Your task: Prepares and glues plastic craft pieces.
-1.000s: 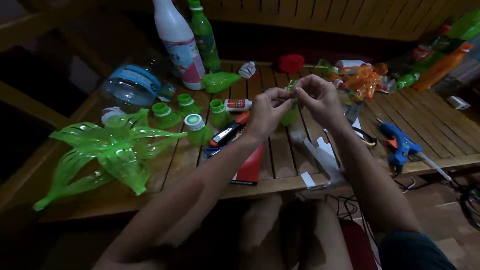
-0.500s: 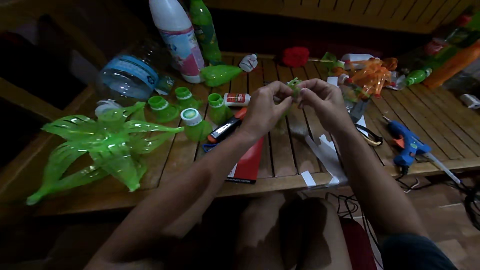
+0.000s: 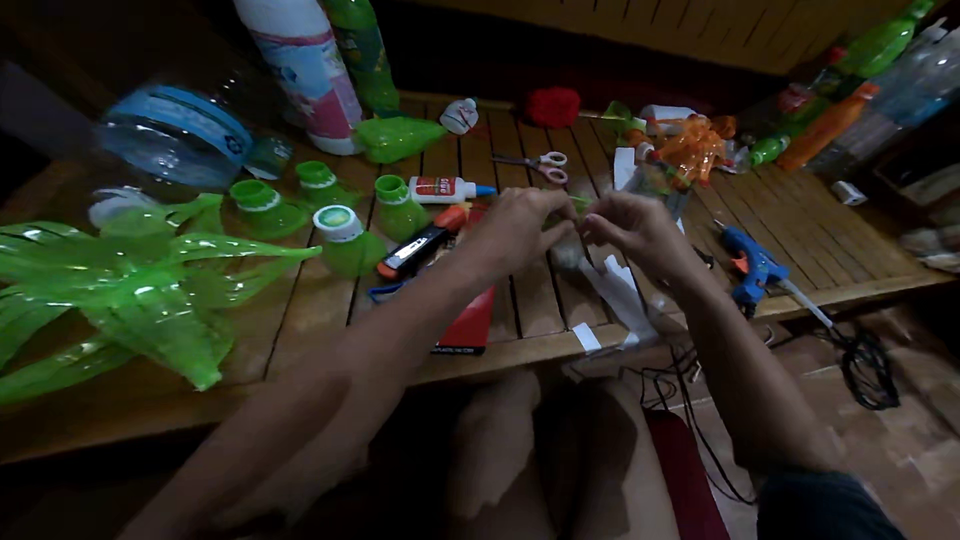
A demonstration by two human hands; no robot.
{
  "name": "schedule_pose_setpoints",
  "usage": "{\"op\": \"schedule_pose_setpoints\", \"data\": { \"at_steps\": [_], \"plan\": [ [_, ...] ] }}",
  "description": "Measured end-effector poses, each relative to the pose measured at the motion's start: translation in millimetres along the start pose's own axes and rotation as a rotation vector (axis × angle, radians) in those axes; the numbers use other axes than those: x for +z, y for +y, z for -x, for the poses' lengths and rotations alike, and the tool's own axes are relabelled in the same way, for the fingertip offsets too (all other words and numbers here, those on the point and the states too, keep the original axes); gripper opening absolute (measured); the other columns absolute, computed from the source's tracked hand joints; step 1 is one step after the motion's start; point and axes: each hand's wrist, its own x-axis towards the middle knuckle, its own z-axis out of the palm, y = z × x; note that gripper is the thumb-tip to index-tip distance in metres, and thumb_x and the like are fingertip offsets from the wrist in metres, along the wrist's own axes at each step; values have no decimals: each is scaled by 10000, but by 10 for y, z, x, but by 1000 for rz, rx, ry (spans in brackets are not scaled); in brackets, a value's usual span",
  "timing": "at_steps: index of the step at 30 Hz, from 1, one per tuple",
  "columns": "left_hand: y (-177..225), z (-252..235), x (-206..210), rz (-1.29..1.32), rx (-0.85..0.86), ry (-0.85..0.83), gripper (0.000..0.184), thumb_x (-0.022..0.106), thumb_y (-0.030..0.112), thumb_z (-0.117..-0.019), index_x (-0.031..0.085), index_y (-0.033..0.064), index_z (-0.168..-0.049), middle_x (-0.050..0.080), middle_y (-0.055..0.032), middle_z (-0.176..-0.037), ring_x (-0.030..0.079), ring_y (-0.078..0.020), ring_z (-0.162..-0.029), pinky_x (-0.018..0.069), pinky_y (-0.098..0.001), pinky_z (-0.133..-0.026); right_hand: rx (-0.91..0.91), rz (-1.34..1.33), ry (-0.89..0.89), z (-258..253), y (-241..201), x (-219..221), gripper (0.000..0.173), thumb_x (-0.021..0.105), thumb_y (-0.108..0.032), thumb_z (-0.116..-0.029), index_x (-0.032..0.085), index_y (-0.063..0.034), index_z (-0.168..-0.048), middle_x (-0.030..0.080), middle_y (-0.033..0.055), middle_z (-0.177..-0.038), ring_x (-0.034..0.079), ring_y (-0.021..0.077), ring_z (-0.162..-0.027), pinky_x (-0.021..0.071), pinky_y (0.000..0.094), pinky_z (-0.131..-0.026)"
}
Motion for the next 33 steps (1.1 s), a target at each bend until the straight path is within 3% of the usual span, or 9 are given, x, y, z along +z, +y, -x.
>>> {"op": "schedule_pose_setpoints", "data": {
  "at_steps": [4, 7, 9, 13, 21, 24, 27, 30, 33],
  "plan": [
    [40, 0, 21, -53, 16, -60, 183, 626, 140, -1023, 723, 12, -1112, 727, -170, -1017, 694, -340, -981, 497, -560, -954, 162, 187, 151, 377, 1, -490, 219, 575, -187, -1043, 667, 11, -1066, 700, 39, -874, 680, 66, -734, 599, 278, -710],
    [54, 7, 12, -103, 44, -73, 182, 618, 147, -1025, 726, 22, -1101, 734, -171, -987, 701, -364, -951, 482, -594, -940, 363, 570, -11, 619, 52, -781, 341, 535, -233, -1075, 703, 60, -1031, 698, 218, -901, 689, 345, -843, 534, 571, -806],
    [69, 21, 10, -140, 82, -67, 171, 618, 143, -1019, 735, 35, -1080, 739, -155, -948, 707, -348, -903, 484, -592, -900, 472, 689, -200, 680, 150, -796, 333, 565, -236, -1063, 693, 62, -1137, 692, 265, -1044, 677, 433, -1011, 508, 638, -912],
    [113, 22, -46, -132, 46, -153, 175, 618, 156, -1020, 731, 59, -1112, 733, -130, -945, 693, -314, -886, 473, -572, -873, 523, 717, -303, 633, 335, -676, 420, 692, -286, -986, 661, 80, -1188, 638, 294, -1163, 614, 464, -1134, 483, 636, -960],
    [122, -6, -107, -76, -12, -246, 177, 601, 164, -1027, 717, 45, -1088, 719, -126, -991, 673, -302, -960, 472, -561, -906, 734, 664, -411, 280, 120, -669, 424, 777, -266, -912, 632, 70, -1125, 662, 252, -994, 651, 409, -948, 498, 626, -840],
    [113, 0, -125, -43, 0, -227, 172, 612, 156, -1022, 717, 36, -1086, 716, -133, -993, 669, -304, -966, 466, -562, -905, 716, 390, -326, 430, -102, -841, 291, 673, -153, -998, 619, 69, -1178, 647, 191, -959, 623, 261, -825, 525, 469, -778],
    [107, -13, -138, 3, -25, -239, 179, 617, 170, -1025, 717, 39, -1093, 714, -128, -1010, 664, -293, -982, 462, -561, -916, 585, 146, -191, 728, -134, -977, 260, 535, -288, -1052, 619, -43, -1042, 580, -13, -740, 553, 34, -591, 490, 210, -546],
    [124, -16, -158, 41, -37, -245, 190, 617, 171, -1023, 724, 34, -1097, 713, -133, -1014, 658, -296, -989, 455, -572, -925, 516, 262, -211, 953, -153, -900, 467, 524, -501, -1001, 617, -50, -1079, 563, -5, -731, 545, 75, -593, 480, 267, -549],
    [146, -21, -173, 69, -45, -242, 189, 620, 180, -1026, 732, 50, -1104, 719, -116, -1041, 651, -281, -1035, 415, -589, -977, 454, 556, -329, 982, -180, -728, 665, 648, -579, -929, 604, 8, -1241, 643, 143, -936, 630, 283, -810, 516, 540, -705]
  ]
}}
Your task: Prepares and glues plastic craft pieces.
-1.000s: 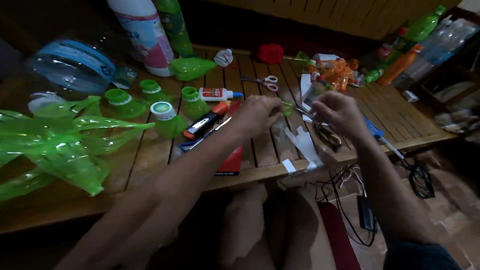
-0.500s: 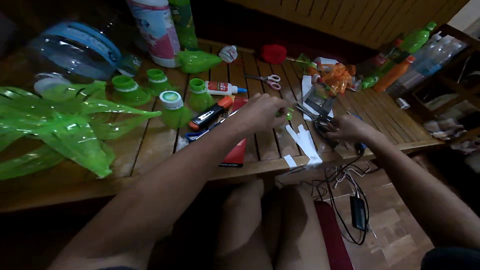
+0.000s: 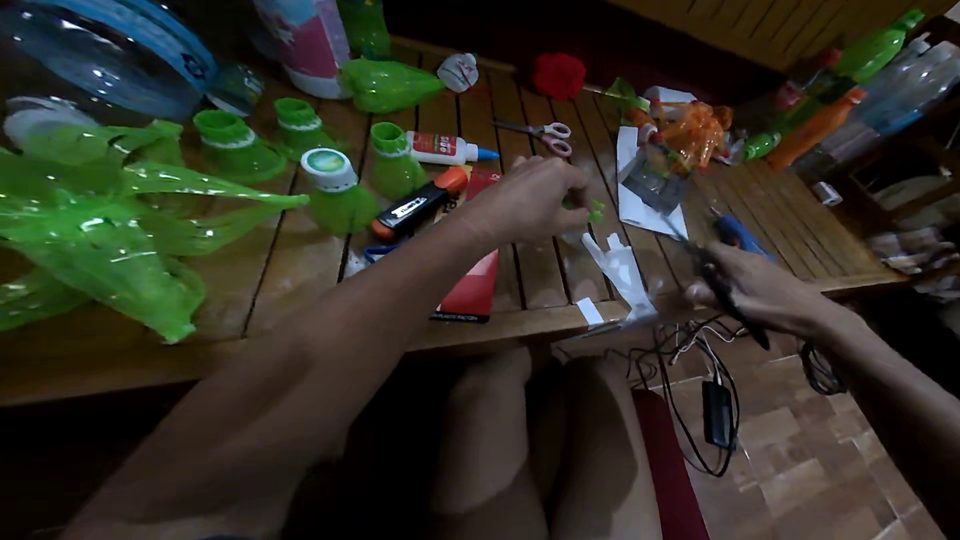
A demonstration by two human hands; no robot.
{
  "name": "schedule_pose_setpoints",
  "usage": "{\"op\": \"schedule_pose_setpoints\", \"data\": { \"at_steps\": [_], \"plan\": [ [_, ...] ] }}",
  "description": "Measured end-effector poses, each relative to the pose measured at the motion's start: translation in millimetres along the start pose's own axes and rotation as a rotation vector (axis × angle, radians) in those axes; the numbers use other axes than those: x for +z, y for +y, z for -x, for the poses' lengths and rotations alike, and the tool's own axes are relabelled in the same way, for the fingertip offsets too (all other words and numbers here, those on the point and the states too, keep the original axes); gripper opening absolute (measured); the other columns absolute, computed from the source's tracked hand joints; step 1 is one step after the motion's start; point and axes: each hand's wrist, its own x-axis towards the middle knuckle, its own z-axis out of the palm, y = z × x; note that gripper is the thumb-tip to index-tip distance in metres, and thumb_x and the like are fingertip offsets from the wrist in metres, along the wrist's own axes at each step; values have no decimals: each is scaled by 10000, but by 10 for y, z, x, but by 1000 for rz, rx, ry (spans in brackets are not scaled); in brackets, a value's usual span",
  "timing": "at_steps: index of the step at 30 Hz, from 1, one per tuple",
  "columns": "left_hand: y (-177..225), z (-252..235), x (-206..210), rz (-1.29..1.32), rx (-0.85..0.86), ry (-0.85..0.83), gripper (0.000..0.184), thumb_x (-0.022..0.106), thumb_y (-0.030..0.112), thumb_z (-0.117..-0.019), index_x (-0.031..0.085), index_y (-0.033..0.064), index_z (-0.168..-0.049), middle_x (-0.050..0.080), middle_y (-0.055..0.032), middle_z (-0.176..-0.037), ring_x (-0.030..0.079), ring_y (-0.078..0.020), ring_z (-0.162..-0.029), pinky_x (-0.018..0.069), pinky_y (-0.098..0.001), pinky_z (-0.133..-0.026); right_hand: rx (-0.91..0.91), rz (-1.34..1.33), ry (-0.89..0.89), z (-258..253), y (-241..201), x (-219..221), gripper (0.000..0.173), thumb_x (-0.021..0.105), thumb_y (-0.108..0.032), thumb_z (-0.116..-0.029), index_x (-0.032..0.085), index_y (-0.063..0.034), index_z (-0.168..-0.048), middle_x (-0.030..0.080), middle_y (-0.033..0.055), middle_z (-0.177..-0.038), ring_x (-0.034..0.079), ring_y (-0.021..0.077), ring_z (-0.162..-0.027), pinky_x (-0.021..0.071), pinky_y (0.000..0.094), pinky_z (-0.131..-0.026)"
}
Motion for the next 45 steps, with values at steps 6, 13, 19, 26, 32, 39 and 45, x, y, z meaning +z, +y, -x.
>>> {"op": "schedule_pose_setpoints", "data": {
  "at_steps": [6, 13, 19, 26, 32, 39, 45],
  "plan": [
    [-11, 12, -8, 12, 5, 15, 165, 636, 195, -1012, 738, 74, -1060, 719, -86, -995, 648, -247, -1009, 379, -603, -985, -255, 208, 141, -186, -22, 164, 717, 687, -611, -859, 656, 38, -1160, 675, 189, -973, 670, 368, -878, 489, 613, -809],
    [13, 14, -12, 6, -20, -4, 161, 657, 208, -1010, 739, 93, -1085, 728, -62, -1013, 649, -224, -1024, 367, -593, -1012, -287, 237, 222, -246, 11, 179, 579, 755, -461, -865, 638, 70, -1064, 654, 215, -880, 677, 404, -783, 521, 581, -645],
    [-5, 9, -2, -9, 0, -3, 163, 650, 219, -1010, 744, 102, -1073, 728, -56, -1003, 650, -219, -1016, 366, -586, -996, -282, 268, 233, -240, 17, 184, 510, 770, -401, -870, 642, 60, -1045, 656, 211, -860, 679, 400, -764, 515, 571, -634],
    [-20, 11, 18, -19, 13, 12, 162, 658, 211, -1002, 750, 99, -1073, 736, -57, -1014, 660, -216, -1029, 372, -593, -1000, -349, 279, 266, -234, 62, 188, 355, 800, -205, -835, 644, 64, -1008, 647, 209, -813, 669, 394, -700, 511, 566, -593],
    [-36, 17, 28, -20, 40, 23, 150, 665, 205, -996, 752, 103, -1064, 741, -46, -1002, 667, -205, -1023, 359, -607, -1011, -354, 295, 266, -224, 48, 166, 321, 813, -138, -806, 651, 60, -1002, 660, 212, -828, 684, 405, -725, 520, 581, -610],
    [-41, 18, 22, -5, 66, 23, 152, 668, 209, -994, 752, 103, -1063, 739, -42, -998, 666, -197, -1012, 359, -604, -1003, -388, 279, 284, -254, 145, 178, 579, 724, -477, -852, 655, 58, -1065, 667, 207, -887, 678, 399, -767, 521, 580, -651],
    [-54, 18, 31, -9, 80, 32, 146, 667, 201, -994, 751, 100, -1058, 739, -45, -991, 666, -201, -1002, 367, -602, -992, -392, 286, 296, -282, 120, 197, 584, 703, -500, -864, 653, 49, -1054, 660, 191, -856, 676, 378, -753, 516, 557, -634]
  ]
}}
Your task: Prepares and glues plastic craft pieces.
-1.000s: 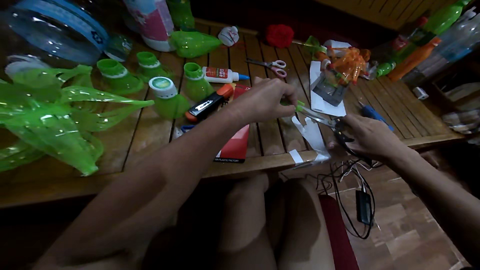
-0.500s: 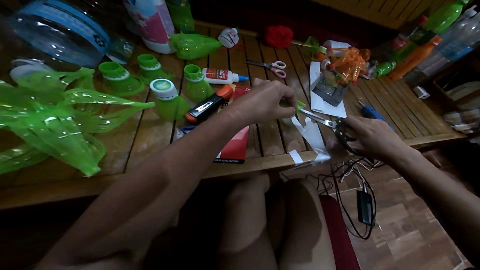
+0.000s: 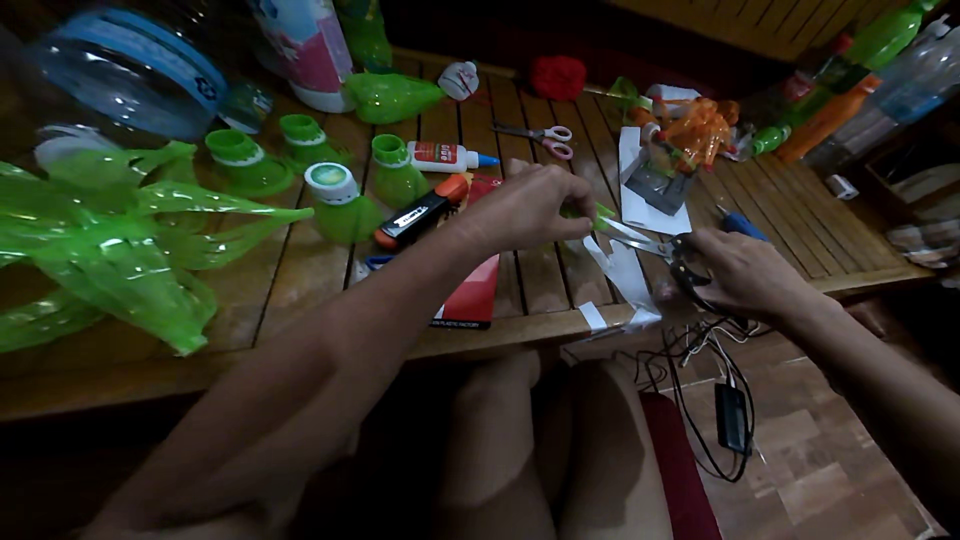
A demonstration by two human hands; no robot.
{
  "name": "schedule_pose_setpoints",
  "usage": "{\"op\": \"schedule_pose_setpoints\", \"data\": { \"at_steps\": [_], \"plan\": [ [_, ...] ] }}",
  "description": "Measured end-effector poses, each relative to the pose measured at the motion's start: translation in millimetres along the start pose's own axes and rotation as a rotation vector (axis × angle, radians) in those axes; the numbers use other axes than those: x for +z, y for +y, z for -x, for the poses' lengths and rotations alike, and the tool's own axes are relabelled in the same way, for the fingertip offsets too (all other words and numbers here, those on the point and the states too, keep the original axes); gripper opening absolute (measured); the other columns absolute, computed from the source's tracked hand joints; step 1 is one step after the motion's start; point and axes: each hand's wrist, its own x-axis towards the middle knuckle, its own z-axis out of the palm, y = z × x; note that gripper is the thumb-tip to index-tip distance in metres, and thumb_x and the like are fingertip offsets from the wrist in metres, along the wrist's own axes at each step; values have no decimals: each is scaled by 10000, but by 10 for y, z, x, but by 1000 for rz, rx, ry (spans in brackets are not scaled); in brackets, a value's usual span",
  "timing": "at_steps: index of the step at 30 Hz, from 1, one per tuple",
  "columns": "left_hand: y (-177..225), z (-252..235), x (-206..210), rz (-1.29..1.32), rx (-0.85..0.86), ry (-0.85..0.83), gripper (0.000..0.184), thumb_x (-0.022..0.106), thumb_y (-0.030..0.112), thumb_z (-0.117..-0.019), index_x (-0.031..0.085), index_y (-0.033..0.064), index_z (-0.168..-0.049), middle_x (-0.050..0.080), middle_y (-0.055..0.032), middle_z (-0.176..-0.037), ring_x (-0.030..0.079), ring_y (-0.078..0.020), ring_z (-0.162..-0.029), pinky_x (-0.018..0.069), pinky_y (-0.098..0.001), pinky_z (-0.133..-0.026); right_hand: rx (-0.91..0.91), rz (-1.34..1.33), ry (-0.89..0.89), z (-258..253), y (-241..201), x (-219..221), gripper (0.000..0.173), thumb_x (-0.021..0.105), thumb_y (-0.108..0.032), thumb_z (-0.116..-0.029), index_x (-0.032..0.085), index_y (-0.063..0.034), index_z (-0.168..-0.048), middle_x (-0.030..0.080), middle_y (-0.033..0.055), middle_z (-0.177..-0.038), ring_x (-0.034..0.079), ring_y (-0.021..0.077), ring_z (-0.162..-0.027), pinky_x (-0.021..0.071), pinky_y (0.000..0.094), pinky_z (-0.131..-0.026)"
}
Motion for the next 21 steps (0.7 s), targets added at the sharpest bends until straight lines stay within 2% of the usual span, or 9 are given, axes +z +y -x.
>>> {"op": "schedule_pose_setpoints", "data": {
  "at_steps": [2, 6, 14, 21],
  "plan": [
    [9, -3, -3, -9, -8, -8, 149, 668, 207, -996, 752, 104, -1062, 739, -41, -997, 665, -201, -1010, 361, -606, -1001, -4, 1, 4, -3, -4, -7, 573, 703, -500, -862, 657, 40, -1045, 659, 179, -846, 675, 368, -747, 513, 548, -624],
    [7, -4, -2, -18, -10, -5, 144, 670, 216, -996, 751, 116, -1059, 740, -28, -992, 665, -189, -1008, 362, -598, -999, 0, 10, -12, -7, -22, -33, 495, 735, -409, -862, 645, 50, -1024, 648, 190, -827, 671, 382, -730, 512, 552, -616],
    [9, 1, 4, -23, 6, 0, 151, 665, 206, -998, 751, 101, -1066, 740, -42, -982, 669, -200, -990, 408, -570, -967, -2, 22, -5, 2, -14, -16, 503, 731, -440, -866, 646, 45, -969, 631, 175, -775, 660, 363, -679, 498, 529, -572],
    [0, 5, 15, -26, 24, 15, 156, 667, 206, -991, 753, 98, -1064, 744, -47, -982, 674, -207, -991, 392, -587, -973, -17, 12, 16, 14, -15, -10, 497, 722, -440, -863, 645, 44, -948, 627, 174, -745, 657, 367, -652, 486, 529, -545]
  ]
}}
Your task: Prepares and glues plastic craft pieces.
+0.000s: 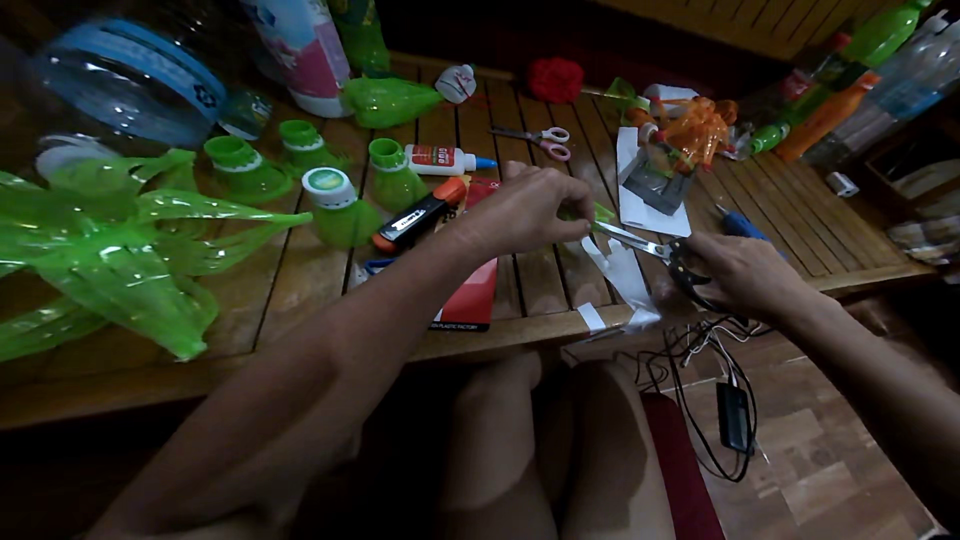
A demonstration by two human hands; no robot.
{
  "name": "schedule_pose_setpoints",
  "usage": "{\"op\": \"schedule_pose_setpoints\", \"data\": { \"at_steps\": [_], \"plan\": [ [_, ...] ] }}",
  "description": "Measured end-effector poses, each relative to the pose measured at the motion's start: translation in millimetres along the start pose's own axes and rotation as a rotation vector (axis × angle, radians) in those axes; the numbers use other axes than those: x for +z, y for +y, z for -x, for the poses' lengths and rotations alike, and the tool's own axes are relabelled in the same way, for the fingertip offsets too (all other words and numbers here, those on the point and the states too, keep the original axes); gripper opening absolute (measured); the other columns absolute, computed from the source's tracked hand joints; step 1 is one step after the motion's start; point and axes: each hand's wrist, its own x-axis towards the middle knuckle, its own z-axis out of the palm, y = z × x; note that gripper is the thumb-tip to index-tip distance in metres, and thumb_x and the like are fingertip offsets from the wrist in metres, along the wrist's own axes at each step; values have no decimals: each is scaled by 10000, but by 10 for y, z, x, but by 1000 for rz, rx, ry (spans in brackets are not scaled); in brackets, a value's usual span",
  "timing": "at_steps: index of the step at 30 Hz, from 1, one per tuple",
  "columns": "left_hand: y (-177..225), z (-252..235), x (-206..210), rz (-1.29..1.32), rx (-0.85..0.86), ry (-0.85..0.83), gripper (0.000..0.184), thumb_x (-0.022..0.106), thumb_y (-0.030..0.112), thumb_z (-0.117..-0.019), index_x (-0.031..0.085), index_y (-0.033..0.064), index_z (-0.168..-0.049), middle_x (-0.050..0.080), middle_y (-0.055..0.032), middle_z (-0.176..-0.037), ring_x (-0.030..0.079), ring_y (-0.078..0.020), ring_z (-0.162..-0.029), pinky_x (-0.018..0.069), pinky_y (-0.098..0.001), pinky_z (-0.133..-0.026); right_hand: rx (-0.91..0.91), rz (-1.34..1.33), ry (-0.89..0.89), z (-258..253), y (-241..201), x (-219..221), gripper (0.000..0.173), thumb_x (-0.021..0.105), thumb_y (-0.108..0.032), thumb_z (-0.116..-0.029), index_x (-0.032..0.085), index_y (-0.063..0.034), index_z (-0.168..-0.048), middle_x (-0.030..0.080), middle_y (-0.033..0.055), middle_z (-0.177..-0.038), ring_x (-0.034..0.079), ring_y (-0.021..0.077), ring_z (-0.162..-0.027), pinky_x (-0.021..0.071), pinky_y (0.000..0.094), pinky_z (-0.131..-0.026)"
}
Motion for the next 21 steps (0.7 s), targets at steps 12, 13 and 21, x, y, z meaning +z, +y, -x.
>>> {"op": "schedule_pose_setpoints", "data": {
  "at_steps": [12, 13, 21],
  "plan": [
    [-20, -12, 43, 8, -8, 13, 160, 650, 205, -1001, 750, 88, -1046, 735, -61, -959, 668, -217, -961, 387, -593, -949, 2, 23, 30, 9, -15, 9, 606, 666, -561, -871, 651, 43, -928, 610, 169, -696, 639, 365, -598, 470, 523, -508],
    [-24, -12, 45, 12, -6, 20, 155, 653, 201, -998, 750, 88, -1039, 734, -60, -952, 669, -213, -953, 395, -589, -944, 3, 22, 30, 9, -12, 9, 598, 672, -551, -871, 647, 45, -919, 604, 170, -690, 634, 368, -594, 466, 523, -506],
    [-35, -16, 51, 35, -36, 19, 158, 657, 213, -999, 746, 93, -1050, 733, -43, -958, 665, -185, -952, 388, -579, -966, -5, 47, 44, -1, -16, -1, 594, 662, -553, -865, 639, 40, -877, 577, 159, -640, 617, 361, -552, 448, 515, -479]
  ]
}}
